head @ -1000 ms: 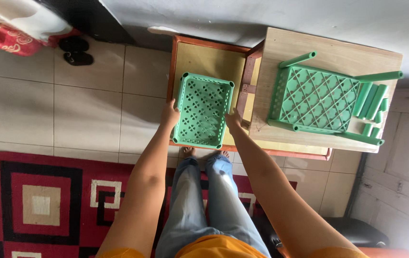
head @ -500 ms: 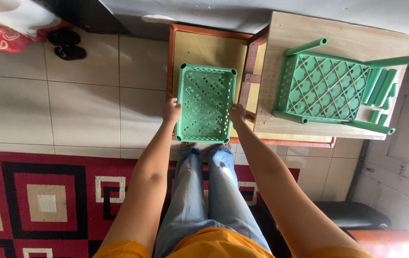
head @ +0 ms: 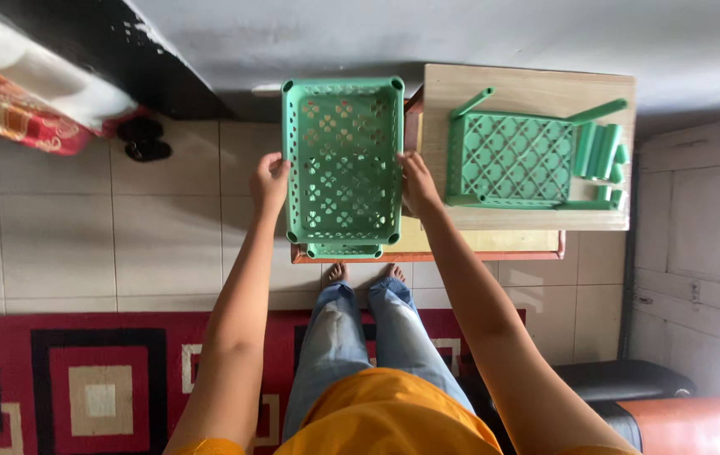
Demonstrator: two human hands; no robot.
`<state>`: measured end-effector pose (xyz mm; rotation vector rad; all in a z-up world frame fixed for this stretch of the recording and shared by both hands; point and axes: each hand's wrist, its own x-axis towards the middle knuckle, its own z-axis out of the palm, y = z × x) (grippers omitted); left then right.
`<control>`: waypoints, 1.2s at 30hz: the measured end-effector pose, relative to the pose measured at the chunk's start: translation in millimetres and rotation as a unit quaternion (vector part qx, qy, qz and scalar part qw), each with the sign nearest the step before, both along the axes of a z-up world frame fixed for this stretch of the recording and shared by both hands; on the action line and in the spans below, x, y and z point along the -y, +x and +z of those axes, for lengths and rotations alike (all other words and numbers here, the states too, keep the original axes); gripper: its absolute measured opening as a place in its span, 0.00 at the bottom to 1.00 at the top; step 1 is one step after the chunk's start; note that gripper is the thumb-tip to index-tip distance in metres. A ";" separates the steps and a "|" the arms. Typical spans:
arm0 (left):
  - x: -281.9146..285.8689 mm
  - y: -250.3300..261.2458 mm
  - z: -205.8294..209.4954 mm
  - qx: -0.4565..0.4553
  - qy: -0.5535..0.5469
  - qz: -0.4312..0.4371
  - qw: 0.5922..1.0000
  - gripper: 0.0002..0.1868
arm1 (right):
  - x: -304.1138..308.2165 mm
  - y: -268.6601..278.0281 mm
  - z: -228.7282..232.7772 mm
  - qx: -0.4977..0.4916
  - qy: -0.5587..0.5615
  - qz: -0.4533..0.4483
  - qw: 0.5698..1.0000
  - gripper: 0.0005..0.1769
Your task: The person assembles a green plastic storage rack by inserting cylindrical legs into the base and stacking a second tray on top. They handle the trays and legs by hand, aligning and pressing the legs into place, then stacking the second tray to form a two-tier rack.
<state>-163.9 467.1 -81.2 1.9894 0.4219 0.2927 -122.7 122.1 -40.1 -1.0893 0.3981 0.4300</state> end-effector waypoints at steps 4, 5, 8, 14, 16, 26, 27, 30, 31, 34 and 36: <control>11.4 19.4 57.4 0.058 -0.153 -0.039 0.986 0.15 | 14.6 2.1 82.9 0.074 0.052 0.019 0.996 0.09; 13.8 20.9 71.9 0.061 -0.157 -0.053 0.984 0.14 | 18.3 -0.2 103.6 0.085 0.047 0.027 0.995 0.10; 22.3 31.8 115.6 0.070 -0.173 -0.094 0.978 0.14 | 34.3 -9.6 163.8 0.106 0.041 0.039 0.993 0.15; 75.4 57.6 181.4 0.056 -0.192 -0.197 0.960 0.14 | 91.7 -35.8 249.0 0.120 0.004 -0.027 0.992 0.29; 100.7 66.1 196.4 0.079 -0.168 -0.251 0.950 0.14 | 119.7 -41.0 268.8 0.126 -0.028 -0.059 0.990 0.30; 245.1 111.9 256.5 -0.123 -0.283 -0.341 0.888 0.21 | 246.3 -52.8 344.0 0.266 -0.206 -0.183 0.924 0.34; 259.9 115.5 262.7 -0.124 -0.283 -0.347 0.885 0.23 | 256.1 -51.0 344.8 0.288 -0.227 -0.176 0.914 0.35; 304.0 124.1 288.0 -0.143 -0.311 -0.358 0.869 0.29 | 278.6 -46.5 336.4 0.407 -0.349 -0.111 0.837 0.32; 315.3 126.5 297.7 -0.151 -0.324 -0.358 0.862 0.32 | 281.2 -44.4 330.0 0.424 -0.385 -0.104 0.813 0.32; 343.4 131.2 324.7 -0.209 -0.373 -0.292 0.856 0.43 | 289.2 -42.7 308.7 0.505 -0.486 -0.061 0.711 0.30; 355.1 129.0 337.9 -0.216 -0.386 -0.278 0.853 0.52 | 298.8 -45.1 297.2 0.592 -0.539 0.001 0.600 0.26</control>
